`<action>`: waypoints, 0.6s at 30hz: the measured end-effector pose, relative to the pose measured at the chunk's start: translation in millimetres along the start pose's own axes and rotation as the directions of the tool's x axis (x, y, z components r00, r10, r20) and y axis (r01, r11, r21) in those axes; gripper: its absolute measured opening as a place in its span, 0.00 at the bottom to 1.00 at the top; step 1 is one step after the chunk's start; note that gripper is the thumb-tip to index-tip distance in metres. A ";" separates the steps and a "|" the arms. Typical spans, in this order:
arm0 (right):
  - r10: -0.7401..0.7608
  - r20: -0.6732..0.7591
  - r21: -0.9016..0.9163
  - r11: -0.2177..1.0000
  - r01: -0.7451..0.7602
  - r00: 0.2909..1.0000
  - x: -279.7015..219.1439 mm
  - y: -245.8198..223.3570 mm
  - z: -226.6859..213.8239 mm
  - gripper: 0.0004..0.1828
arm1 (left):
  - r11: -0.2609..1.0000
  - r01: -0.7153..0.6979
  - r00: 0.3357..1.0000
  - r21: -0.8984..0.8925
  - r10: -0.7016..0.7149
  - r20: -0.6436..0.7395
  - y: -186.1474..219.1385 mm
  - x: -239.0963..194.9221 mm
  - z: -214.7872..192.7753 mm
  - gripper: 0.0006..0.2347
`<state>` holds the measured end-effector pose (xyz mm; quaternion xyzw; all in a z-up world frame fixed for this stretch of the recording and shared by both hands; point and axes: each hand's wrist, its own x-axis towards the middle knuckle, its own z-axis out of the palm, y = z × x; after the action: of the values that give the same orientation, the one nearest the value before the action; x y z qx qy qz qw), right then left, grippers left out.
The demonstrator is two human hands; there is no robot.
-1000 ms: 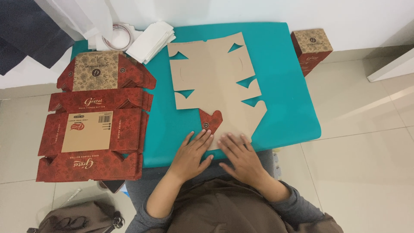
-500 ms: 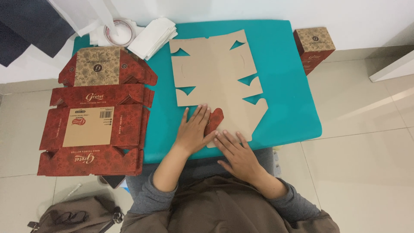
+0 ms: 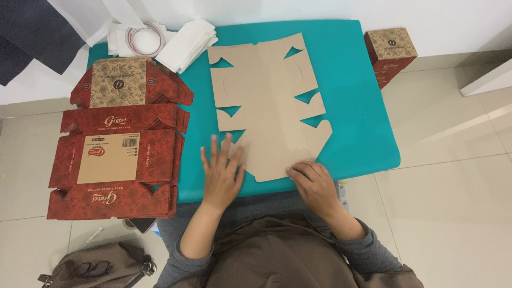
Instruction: The person folds a flat cardboard box blank into a rectangular box, inserts a white paper insert, and closes the lid. The person then places the finished box on a stack of similar boxes on a teal table.
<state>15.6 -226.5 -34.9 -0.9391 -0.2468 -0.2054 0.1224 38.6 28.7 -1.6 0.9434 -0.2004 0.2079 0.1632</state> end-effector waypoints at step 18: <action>-0.031 0.010 -0.028 0.999 0.031 0.999 13.4 -40.3 -3.5 0.22 | 0.979 -0.205 0.976 -0.010 0.205 0.065 43.4 -26.4 20.2 0.25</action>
<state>4.4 -187.9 -20.6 -0.9378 -0.2590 -0.2061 0.1049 3.8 -8.6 -21.4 0.9237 -0.3023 0.1921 0.1357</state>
